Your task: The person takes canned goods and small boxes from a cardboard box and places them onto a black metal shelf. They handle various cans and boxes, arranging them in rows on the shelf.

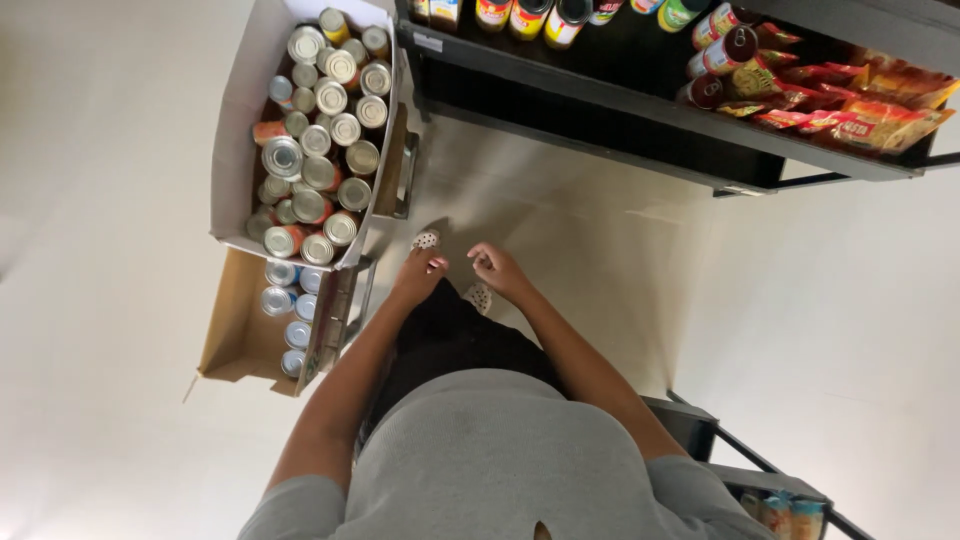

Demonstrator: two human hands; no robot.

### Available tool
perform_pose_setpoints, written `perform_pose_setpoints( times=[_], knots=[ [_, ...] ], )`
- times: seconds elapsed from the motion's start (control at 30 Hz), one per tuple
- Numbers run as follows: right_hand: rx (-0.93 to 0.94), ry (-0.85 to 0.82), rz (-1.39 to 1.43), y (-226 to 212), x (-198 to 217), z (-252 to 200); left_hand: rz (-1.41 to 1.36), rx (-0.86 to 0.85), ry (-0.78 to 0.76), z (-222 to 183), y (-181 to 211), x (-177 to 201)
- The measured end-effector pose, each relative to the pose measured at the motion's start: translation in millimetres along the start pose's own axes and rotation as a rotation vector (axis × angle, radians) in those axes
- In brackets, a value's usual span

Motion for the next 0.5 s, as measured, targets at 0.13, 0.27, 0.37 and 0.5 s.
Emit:
perform_pose_setpoints(
  times=[0.13,0.27,0.37,0.5],
  knots=[
    [0.016,0.106,-0.041,5,34,10,0.023,-0.049,-0.017,23,33,10],
    [0.086,0.287,-0.009,14,90,28,-0.056,-0.086,-0.021,66,52,11],
    [0.195,0.448,-0.104,17,142,57,-0.061,-0.172,-0.031,127,57,7],
    [0.113,0.701,-0.198,45,234,117,-0.110,-0.373,-0.055,221,80,7]
  ],
)
Point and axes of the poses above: each hand's wrist, its own z-axis towards the middle knuckle, its own x-axis out of the back of the hand, y = z × x, the point moved 7 cm from there along z, towards the middle knuckle, and after that the axes turned 4 degrees about -y, right-handed, at the moved point
